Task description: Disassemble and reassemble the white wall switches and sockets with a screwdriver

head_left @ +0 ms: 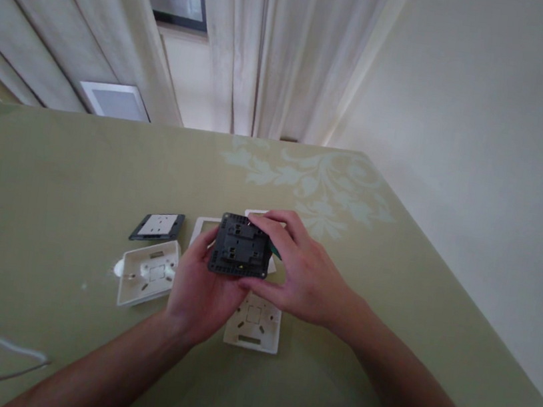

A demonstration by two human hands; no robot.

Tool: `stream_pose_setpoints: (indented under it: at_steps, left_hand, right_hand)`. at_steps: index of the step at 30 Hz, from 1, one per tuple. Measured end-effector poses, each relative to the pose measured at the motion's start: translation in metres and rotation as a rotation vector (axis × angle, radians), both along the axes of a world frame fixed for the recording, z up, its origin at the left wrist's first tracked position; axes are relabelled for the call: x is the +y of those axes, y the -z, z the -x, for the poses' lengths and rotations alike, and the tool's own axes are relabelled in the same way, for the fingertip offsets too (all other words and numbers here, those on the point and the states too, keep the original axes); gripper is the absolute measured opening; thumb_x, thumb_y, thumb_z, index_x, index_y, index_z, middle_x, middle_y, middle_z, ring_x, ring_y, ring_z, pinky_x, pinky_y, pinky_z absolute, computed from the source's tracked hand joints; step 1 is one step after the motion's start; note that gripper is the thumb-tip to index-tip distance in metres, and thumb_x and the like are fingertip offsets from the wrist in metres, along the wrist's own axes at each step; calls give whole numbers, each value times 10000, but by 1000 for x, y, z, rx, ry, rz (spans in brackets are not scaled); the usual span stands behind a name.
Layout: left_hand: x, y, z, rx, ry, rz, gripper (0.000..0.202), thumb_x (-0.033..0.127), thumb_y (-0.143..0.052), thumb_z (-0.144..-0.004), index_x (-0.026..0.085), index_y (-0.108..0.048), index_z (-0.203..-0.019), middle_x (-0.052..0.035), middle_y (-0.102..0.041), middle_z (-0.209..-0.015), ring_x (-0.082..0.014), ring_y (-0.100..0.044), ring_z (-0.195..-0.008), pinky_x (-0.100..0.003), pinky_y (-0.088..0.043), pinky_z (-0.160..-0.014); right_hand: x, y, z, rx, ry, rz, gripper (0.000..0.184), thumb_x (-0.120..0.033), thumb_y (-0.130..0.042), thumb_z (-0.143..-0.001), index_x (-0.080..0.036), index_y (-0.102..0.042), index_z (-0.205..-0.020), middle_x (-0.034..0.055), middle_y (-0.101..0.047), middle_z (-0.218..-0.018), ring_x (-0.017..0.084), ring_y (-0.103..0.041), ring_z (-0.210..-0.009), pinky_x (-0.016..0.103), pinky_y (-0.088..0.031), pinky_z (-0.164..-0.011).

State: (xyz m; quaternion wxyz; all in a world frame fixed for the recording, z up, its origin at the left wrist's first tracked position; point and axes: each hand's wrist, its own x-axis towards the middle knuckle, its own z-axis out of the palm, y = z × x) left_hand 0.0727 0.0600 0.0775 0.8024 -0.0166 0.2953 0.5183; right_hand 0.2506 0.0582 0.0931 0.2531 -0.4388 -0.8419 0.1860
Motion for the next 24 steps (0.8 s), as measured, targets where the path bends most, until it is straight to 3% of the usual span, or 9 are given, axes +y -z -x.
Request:
stream_pose_setpoints:
  at_steps: [9,14,20,24]
  left_hand:
    - [-1,4,3,-28,43,-36,345,318,-534,-1068,137,-811,-971,-86,-807,-965,-224,-748,-866,-379,-603,-923]
    - [1,6,4,-24,63,-21,395,319,-482,-1095,147,-802,-942,-73,-806,-931,-210,-740,-812,-375,-617,-887]
    - [1,15,6,-21,92,-111,295,309,-549,-1054,143,-791,-1021,-106,-802,-1026,-281,-756,-1031,-442,-604,-1008]
    - [0,20,8,-27,116,-109,293,300,-543,-1052,138,-786,-1030,-110,-800,-1014,-275,-764,-991,-440,-616,-991]
  right_hand:
    - [1,1,0,51,-18,-55,767,-406,-853,-886,-281,-459,-1531,131,-593,-1526,327,-648,-1357,525,-607,-1107]
    - [1,2,0,76,-50,-72,704,-442,-858,-876,-277,-502,-1460,128,-626,-1490,316,-652,-1359,520,-600,-1112]
    - [0,4,2,96,-60,-84,748,-432,-872,-868,-278,-486,-1490,125,-634,-1501,299,-641,-1385,486,-597,-1115]
    - [1,3,1,116,-64,-72,772,-441,-894,-850,-268,-498,-1490,120,-652,-1476,289,-650,-1368,473,-590,-1117]
